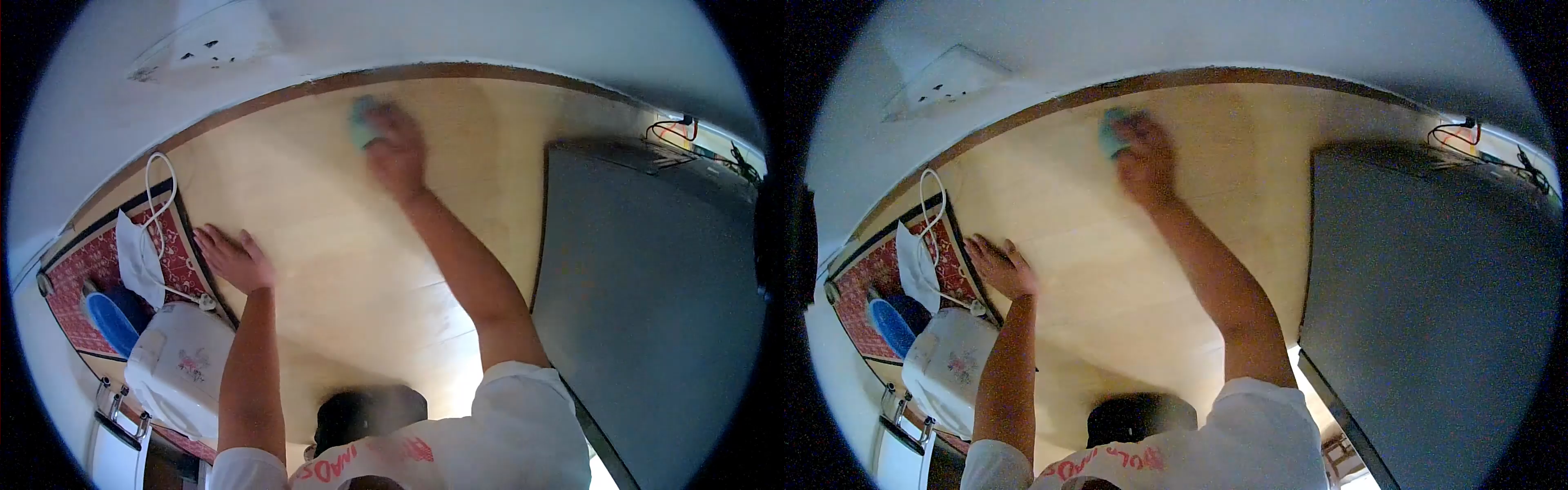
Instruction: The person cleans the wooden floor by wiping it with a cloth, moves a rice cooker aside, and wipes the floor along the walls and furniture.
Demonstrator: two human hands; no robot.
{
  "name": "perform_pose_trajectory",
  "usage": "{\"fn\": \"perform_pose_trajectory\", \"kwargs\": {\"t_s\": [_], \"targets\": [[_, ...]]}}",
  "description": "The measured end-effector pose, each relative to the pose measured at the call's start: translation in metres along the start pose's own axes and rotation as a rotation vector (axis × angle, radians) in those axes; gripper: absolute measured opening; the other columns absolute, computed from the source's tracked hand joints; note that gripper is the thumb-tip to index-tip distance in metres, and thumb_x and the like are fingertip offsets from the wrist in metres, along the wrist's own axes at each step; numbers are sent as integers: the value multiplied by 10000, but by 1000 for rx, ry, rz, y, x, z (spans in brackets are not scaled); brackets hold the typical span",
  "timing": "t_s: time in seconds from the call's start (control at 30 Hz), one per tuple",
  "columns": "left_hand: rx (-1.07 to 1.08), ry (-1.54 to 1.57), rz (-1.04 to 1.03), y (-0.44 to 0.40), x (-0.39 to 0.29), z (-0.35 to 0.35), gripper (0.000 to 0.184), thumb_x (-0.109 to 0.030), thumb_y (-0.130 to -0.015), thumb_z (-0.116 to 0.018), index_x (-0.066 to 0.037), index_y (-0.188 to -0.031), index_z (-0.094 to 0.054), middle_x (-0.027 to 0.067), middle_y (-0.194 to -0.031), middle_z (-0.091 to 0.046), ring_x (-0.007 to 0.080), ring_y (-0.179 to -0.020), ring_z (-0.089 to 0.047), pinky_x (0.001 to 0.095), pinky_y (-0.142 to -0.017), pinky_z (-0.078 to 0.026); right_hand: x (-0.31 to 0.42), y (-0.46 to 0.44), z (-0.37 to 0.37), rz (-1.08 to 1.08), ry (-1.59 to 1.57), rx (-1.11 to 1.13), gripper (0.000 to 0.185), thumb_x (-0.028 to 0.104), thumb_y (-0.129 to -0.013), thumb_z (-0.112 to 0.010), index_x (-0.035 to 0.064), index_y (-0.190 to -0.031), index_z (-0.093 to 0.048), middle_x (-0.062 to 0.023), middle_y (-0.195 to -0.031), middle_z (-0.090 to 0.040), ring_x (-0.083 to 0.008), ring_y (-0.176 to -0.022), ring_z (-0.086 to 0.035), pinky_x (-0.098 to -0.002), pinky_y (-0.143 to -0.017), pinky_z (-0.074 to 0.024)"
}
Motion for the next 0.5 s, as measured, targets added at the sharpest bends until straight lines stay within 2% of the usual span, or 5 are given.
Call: {"fn": "perform_pose_trajectory", "kwargs": {"t_s": [0.1, 0.17, 0.27, 0.37, 0.5], "targets": [[-5, -24, -6, 2, -2, 1, 700, -464, -973, -398, -10, -1491, -271, 222, -1557, -229, 377, -1429, -250, 528, -1124, -238, 42, 0, -10, 233, 3, 167, 57, 14, -683, -608, 55, -645, -617, -133, -1256, -609, -328, -1147, -580, -442, -985, -464], [-2, -46, -3, 1, 0, -2, 701, -464, -973, -398, -10, -1491, -271, 219, -1557, -233, 374, -1428, -257, 521, -1127, -237, -12, 16, 18, 14, -172, -80, 56, -7, -712, -613, 47, -702, -624, -128, -1218, -629, -287, -1066, -605, -418, -917, -495], [-52, -6, -36, 1, 1, -2, 675, -479, -1001, -352, -29, -1498, -276, 209, -1556, -237, 370, -1427, -253, 507, -1139, -224, -181, 76, 103, -590, -247, -416, 85, 9, -832, -564, 58, -813, -630, -68, -831, -622, -172, -775, -574, -284, -655, -470], [-29, -10, -2, 0, -1, 1, 681, -477, -995, -354, -26, -1498, -273, 203, -1558, -239, 369, -1432, -244, 513, -1137, -222, -216, 19, 181, -447, 541, -528, 188, 103, -865, -542, -57, -869, -642, -197, -781, -651, -320, -704, -604, -448, -657, -477], [-14, -17, 9, 1, 0, 0, 695, -483, -986, -359, -25, -1501, -268, 202, -1563, -231, 359, -1438, -238, 517, -1137, -213, -236, -19, 160, -672, 654, -382, 215, 136, -822, -566, -59, -813, -656, -217, -799, -654, -360, -760, -620, -499, -715, -473]]}}
Point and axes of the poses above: each hand's wrist, its own y-axis away from the middle knuckle, its own z-axis out of the back of the hand, x = y × z, the point moved 9 cm from there along -y, towards the middle knuckle
